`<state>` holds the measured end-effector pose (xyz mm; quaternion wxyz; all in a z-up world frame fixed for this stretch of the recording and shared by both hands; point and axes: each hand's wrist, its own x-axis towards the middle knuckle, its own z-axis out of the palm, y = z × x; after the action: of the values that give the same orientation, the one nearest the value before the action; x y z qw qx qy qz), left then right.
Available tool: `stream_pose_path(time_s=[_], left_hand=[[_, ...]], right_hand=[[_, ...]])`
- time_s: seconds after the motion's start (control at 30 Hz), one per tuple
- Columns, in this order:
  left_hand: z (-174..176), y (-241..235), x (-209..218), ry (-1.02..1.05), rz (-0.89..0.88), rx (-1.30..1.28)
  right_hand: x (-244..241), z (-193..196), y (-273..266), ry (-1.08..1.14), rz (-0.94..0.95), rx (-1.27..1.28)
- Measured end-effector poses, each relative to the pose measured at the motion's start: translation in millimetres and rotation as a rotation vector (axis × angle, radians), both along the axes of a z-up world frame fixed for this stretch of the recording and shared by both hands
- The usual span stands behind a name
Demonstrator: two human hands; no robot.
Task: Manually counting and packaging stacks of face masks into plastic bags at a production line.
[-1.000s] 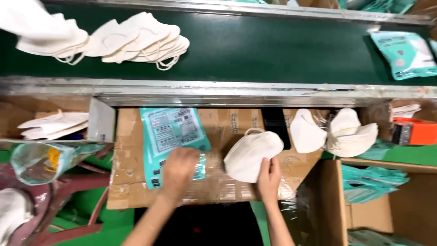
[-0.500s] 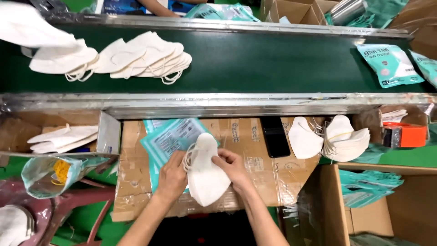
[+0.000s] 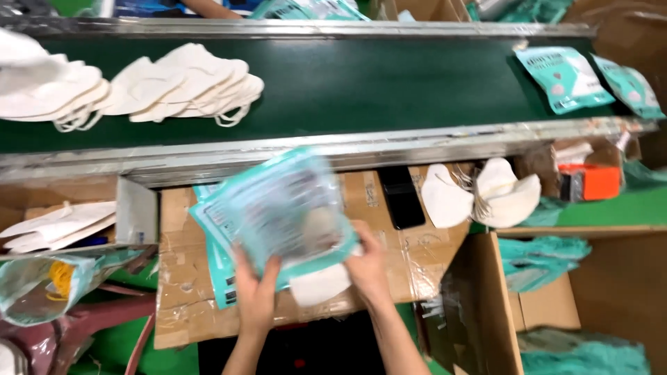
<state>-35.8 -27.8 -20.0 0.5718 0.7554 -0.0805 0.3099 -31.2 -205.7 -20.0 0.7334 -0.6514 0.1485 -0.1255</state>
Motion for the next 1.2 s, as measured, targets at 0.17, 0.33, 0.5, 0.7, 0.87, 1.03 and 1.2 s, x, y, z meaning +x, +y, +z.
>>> stream_pose_path(time_s=[0.17, 0.33, 0.5, 0.7, 0.87, 1.03, 1.2], left_hand=[[-58.8, -37.9, -2.8, 0.551, -0.129, -0.338], [-45.0, -21.0, -1.7, 0.451, -0.085, -0.431], [-98.9, -38.5, -35.5, 0.607, -0.354, -0.405], [-30.9, -12.4, -35.3, 0.206, -0.448, 0.258], [99.8, -19.1, 0.4, -0.005, -0.412, 0.500], [69.4, -17.2, -15.5, 0.090, -0.173, 0.042], [38.4, -7.2, -20.7, 0.376, -0.061, 0.096]], right_hand=[[-0.2, -5.0, 9.4, -0.042, 0.026, 0.183], [-19.1, -4.7, 0.0, 0.151, 0.263, 0.656], [-29.6, -66.3, -5.2, 0.146, 0.122, 0.746], [-29.9, 9.0, -46.5, 0.029, 0.119, -0.154], [-48.0, 34.3, -38.2, -0.412, 0.295, -0.799], [-34.5, 43.4, -41.1, -0.392, -0.027, -0.473], [-40.0, 1.8, -53.8, -0.119, -0.029, 0.127]])
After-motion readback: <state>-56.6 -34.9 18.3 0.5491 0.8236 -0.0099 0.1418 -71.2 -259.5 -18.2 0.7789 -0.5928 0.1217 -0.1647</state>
